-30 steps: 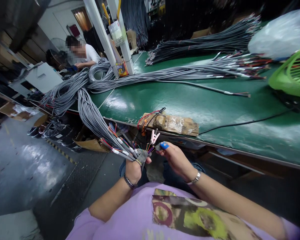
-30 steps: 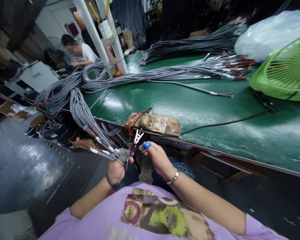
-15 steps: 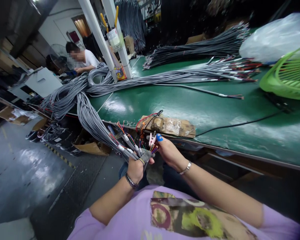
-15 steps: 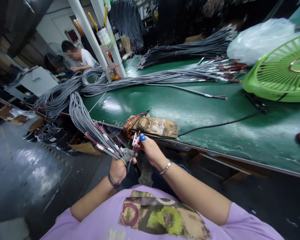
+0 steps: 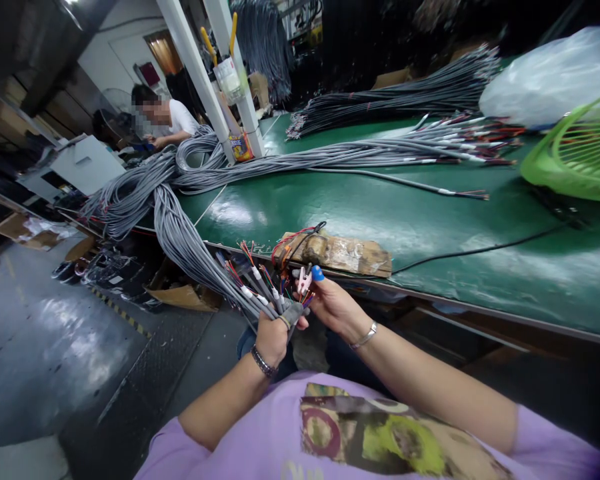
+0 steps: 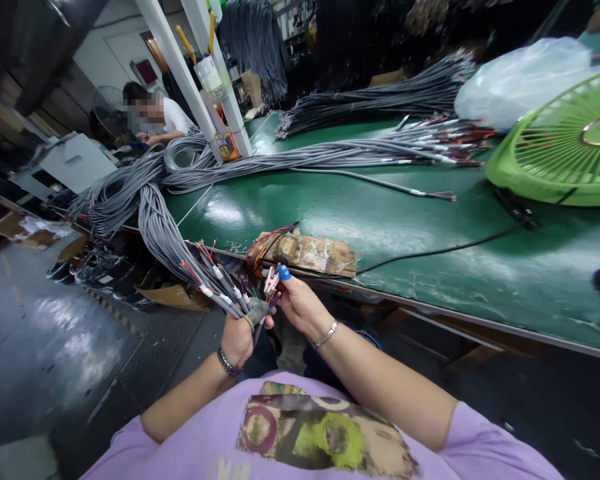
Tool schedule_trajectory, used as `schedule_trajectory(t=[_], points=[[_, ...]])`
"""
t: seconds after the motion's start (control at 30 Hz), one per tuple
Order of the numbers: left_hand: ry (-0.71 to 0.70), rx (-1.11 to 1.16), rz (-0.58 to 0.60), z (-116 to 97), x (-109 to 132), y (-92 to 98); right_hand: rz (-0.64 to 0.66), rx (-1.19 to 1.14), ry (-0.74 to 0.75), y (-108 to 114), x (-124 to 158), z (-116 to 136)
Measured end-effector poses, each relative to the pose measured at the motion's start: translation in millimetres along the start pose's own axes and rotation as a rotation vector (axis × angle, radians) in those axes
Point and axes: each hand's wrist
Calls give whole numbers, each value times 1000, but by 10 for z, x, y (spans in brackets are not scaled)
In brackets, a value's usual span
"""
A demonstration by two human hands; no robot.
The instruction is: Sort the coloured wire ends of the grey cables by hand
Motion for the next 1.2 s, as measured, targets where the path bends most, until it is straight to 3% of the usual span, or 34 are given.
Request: schedule_trajectory(t=[0.27, 0.37, 0.5, 0.63, 0.87, 1.0, 1.2], points=[[-69, -114, 63, 37, 97, 93, 142, 112, -133, 134, 214, 8], [-85, -169, 80, 54, 131, 128, 237, 267, -61, 135, 355, 21], [-87, -299, 171, -16, 129, 137, 232, 428, 47, 82, 446, 69], [-32, -340, 284, -64, 102, 152, 244, 490, 41, 63, 445, 82], [-83, -227, 129, 44, 135, 165, 85, 535, 111, 73, 450, 10], [-73, -155, 65, 87, 140, 166, 88, 501, 112, 96, 453, -19], [-27, 34, 42, -18, 89, 117, 10, 247, -8, 213, 256, 16]])
Point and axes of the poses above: each hand's wrist, its own x-axis away from the middle knuckle, its own y-axis out of the back of the hand, z = x × y, and after that the axes turned 3 degrees about -z, right-handed
